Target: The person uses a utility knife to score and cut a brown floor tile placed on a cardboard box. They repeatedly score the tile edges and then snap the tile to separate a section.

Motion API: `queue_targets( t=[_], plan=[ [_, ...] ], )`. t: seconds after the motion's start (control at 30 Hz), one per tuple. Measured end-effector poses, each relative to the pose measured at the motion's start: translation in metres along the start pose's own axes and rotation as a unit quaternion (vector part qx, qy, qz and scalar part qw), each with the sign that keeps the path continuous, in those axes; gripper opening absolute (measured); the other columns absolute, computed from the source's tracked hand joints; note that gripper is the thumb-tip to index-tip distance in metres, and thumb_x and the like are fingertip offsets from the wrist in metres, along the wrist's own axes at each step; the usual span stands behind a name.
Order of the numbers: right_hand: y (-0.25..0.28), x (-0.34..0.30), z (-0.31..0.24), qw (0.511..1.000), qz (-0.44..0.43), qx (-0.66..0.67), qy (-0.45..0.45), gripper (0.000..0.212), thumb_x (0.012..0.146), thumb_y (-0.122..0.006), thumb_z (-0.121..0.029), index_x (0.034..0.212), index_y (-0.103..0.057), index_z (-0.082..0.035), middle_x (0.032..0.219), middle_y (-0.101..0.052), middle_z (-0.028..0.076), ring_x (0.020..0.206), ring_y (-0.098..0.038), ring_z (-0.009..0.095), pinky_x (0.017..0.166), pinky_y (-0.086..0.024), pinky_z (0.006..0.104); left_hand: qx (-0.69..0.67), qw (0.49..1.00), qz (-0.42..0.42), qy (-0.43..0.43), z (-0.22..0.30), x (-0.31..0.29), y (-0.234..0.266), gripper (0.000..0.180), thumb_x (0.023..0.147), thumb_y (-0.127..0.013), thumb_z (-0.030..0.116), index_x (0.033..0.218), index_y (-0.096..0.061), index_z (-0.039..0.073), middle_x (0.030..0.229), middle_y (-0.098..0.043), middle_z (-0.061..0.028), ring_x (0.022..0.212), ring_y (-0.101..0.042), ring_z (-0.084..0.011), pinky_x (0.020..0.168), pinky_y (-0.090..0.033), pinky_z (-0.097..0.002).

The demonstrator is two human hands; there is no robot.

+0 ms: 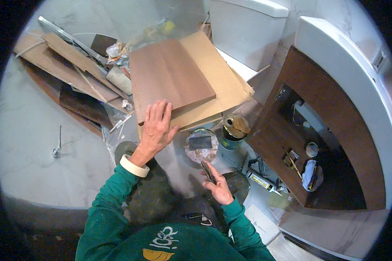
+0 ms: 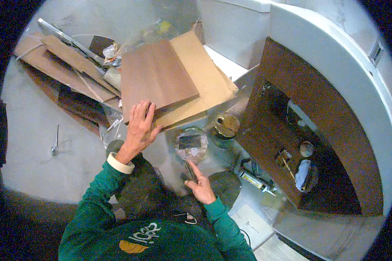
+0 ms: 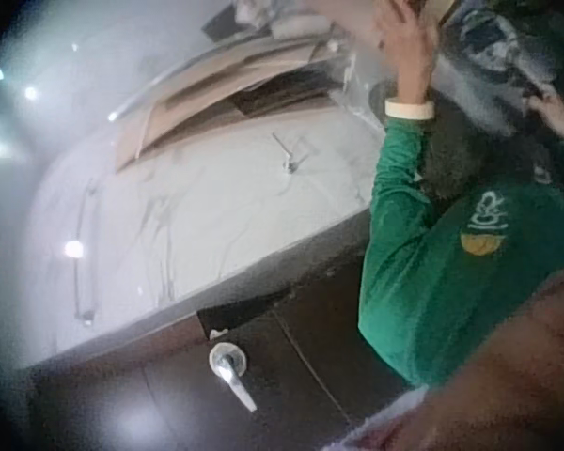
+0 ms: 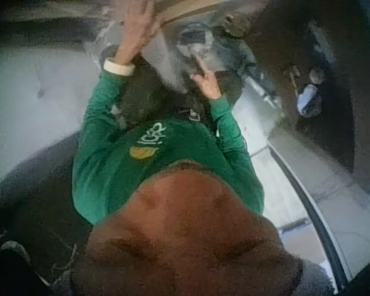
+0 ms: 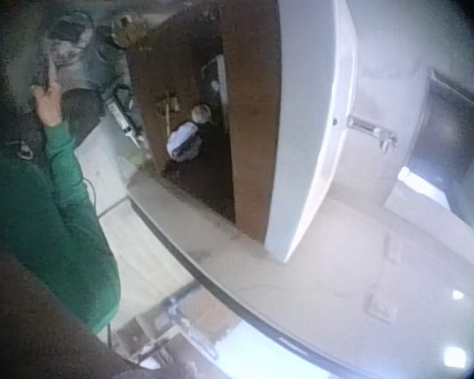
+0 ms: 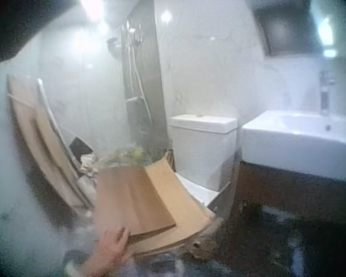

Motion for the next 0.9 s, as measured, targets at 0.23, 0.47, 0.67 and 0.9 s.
queue_targets(
  t=[0.23,0.47,0.67,0.9],
  plan=[
    [0.001,-0.007,0.02,0.999,0.01,-0.013,-0.047,0.083,0.082,-0.06,0.004,0.159,-0.034,-0.007,0.153,-0.048,0.009,0.132,-0.051,0.019,0.102,-0.044,0.0301,-0.075,0.996,0.002,-0.058,0.044,0.04,-0.037,0.079,0.082,-0.078,0.033,0.143,-0.045,-0.006,0.146,-0.045,-0.0242,0.138,-0.042,-0.0406,0.118,-0.029,-0.0548],
    [-0.011,-0.009,0.029,0.995,0.041,0.04,-0.076,0.069,0.087,-0.056,0.002,0.154,-0.041,-0.002,0.147,-0.055,0.013,0.125,-0.058,0.021,0.101,-0.047,0.0325,-0.116,0.986,-0.018,-0.118,0.06,0.074,-0.049,0.073,0.086,-0.074,0.034,0.142,-0.047,-0.003,0.145,-0.046,-0.0236,0.138,-0.042,-0.0402,0.118,-0.029,-0.0545],
    [-0.017,-0.01,0.079,0.988,0.062,0.023,-0.143,0.043,0.099,-0.06,-0.015,0.138,-0.059,0.001,0.12,-0.073,0.012,0.102,-0.069,0.02,0.088,-0.052,0.0313,-0.107,0.991,0.009,-0.085,0.015,0.035,-0.025,0.071,0.085,-0.075,0.033,0.142,-0.049,0.0,0.143,-0.05,-0.0212,0.135,-0.045,-0.0397,0.117,-0.031,-0.0537],
    [0.011,0.032,0.176,0.925,-0.012,-0.318,-0.206,0.04,0.095,-0.065,-0.029,0.125,-0.069,-0.001,0.11,-0.075,0.016,0.101,-0.071,0.026,0.088,-0.054,0.0368,-0.076,0.996,0.01,-0.045,-0.061,-0.04,0.021,0.061,0.085,-0.076,0.028,0.137,-0.057,0.004,0.141,-0.054,-0.0184,0.132,-0.05,-0.0355,0.114,-0.034,-0.053]
  ],
)
Point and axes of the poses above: each hand's wrist, its own x-axis towards the middle knuckle, its own y-axis out of the back of the hand, z = x × y, the point moved 9 cm from there along x, towards the middle knuckle
